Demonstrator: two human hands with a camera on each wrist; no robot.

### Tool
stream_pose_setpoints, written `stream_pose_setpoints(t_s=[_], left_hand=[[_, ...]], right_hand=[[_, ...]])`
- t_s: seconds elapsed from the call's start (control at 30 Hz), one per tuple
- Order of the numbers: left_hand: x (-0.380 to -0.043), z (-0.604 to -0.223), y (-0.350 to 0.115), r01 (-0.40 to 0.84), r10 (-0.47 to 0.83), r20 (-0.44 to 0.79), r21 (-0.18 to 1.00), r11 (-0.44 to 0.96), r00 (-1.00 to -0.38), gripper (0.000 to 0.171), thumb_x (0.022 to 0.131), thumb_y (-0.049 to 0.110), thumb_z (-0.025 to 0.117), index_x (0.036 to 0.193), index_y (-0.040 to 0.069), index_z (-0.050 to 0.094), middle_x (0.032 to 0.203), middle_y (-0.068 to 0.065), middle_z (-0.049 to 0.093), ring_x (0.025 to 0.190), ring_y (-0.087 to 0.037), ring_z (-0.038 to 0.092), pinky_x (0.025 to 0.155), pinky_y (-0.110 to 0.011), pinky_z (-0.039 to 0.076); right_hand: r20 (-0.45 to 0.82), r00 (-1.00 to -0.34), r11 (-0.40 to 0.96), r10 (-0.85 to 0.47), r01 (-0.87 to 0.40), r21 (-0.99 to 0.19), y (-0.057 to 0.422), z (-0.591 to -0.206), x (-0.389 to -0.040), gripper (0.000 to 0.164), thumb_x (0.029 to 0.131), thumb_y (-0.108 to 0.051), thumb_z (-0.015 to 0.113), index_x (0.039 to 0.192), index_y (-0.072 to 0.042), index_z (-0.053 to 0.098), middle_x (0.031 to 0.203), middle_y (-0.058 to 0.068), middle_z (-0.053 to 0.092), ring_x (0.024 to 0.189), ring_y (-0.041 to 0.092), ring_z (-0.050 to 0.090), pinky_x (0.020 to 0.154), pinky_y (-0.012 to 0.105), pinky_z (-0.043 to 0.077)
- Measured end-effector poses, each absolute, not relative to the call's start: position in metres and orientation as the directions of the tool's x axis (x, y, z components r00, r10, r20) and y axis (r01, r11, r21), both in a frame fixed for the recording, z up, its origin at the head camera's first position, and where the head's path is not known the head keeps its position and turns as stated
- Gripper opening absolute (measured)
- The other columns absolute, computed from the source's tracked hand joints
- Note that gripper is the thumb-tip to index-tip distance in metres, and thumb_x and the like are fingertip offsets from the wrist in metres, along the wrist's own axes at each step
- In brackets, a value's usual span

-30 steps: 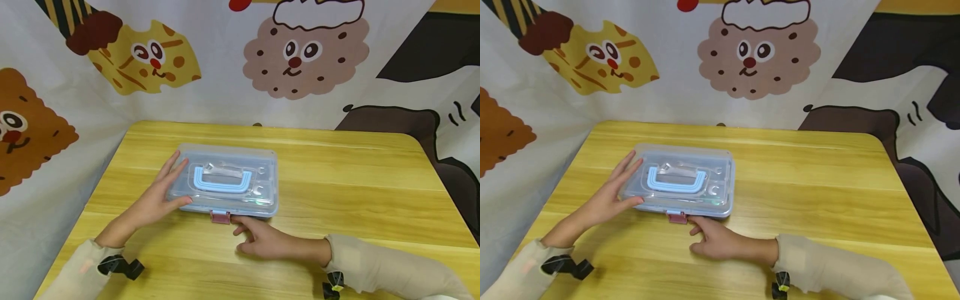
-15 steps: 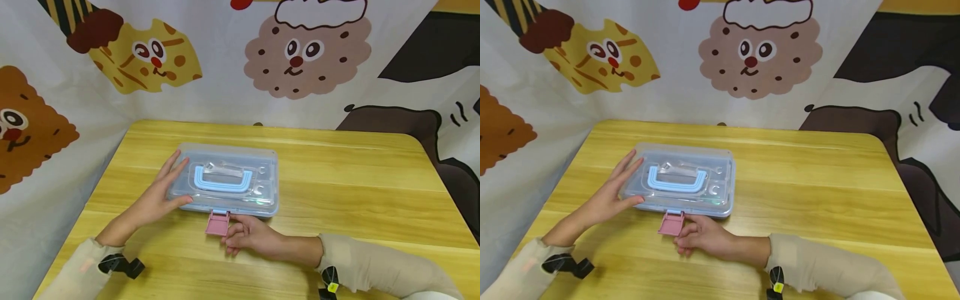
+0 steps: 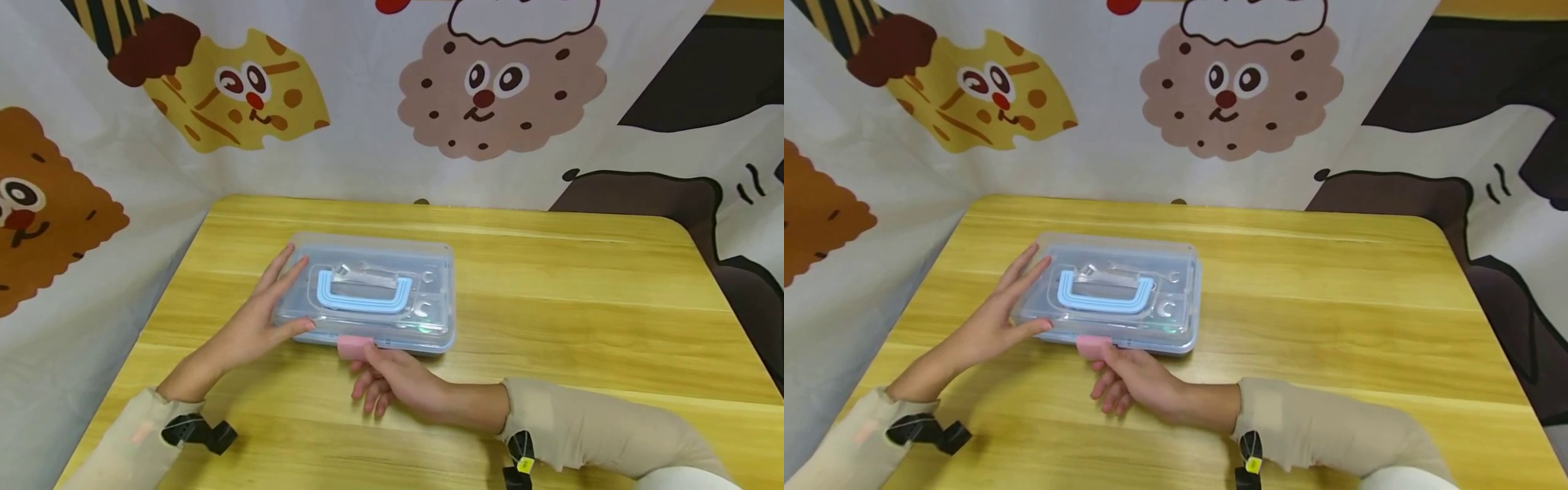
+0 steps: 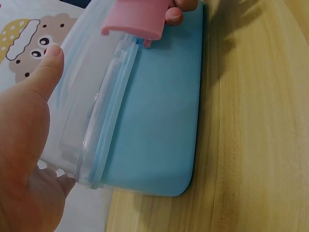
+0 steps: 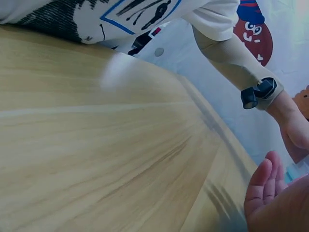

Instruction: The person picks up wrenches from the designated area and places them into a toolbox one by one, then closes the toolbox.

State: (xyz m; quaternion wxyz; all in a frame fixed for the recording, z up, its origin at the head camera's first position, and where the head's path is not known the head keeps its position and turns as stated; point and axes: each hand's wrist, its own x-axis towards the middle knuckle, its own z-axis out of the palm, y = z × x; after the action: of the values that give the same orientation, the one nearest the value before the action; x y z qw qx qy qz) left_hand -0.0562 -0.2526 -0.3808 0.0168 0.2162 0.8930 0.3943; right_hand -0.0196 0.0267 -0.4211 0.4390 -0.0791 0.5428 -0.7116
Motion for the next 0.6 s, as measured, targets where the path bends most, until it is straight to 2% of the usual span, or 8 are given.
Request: stream_pose_setpoints(t_s=[0.2,0.43,0.6], left_hand=[[-0.057,-0.381,-0.253,0.376,0.402,0.142,0.71,0.595,-0.905,0.097,0.086,0.017,0.083,0.162,0.01,0.022,0.17,-0.01,-0.003,0.151,-0.047,0.011,0.11,-0.071,0.029],[-0.056,-0.382,-0.254,0.378,0.401,0.151,0.718,0.584,-0.904,0.095,0.086,0.014,0.082,0.161,0.01,0.025,0.17,-0.01,-0.002,0.152,-0.046,0.011,0.109,-0.073,0.027],[-0.057,-0.382,-0.254,0.404,0.418,0.157,0.684,0.608,-0.895,0.094,0.087,0.017,0.082,0.161,0.01,0.025,0.17,-0.01,-0.002,0.15,-0.049,0.016,0.108,-0.071,0.032]], right_hand=[[-0.416,-0.634,0.043,-0.651,0.517,-0.855,0.024,-0.424,-0.02,0.063,0.11,-0.049,0.036,0.118,0.01,0.055,0.076,0.003,0.064,0.059,0.01,0.057,0.049,0.022,0.044],[-0.394,-0.684,0.143,-0.614,0.395,-0.908,0.027,-0.434,-0.022,0.04,0.109,-0.028,0.048,0.11,0.009,0.063,0.071,0.003,0.062,0.054,0.009,0.053,0.045,0.021,0.041],[-0.419,-0.683,0.149,-0.598,0.419,-0.896,0.026,-0.436,-0.021,0.033,0.109,-0.024,0.049,0.107,0.007,0.063,0.07,0.003,0.061,0.053,0.008,0.052,0.043,0.02,0.041]])
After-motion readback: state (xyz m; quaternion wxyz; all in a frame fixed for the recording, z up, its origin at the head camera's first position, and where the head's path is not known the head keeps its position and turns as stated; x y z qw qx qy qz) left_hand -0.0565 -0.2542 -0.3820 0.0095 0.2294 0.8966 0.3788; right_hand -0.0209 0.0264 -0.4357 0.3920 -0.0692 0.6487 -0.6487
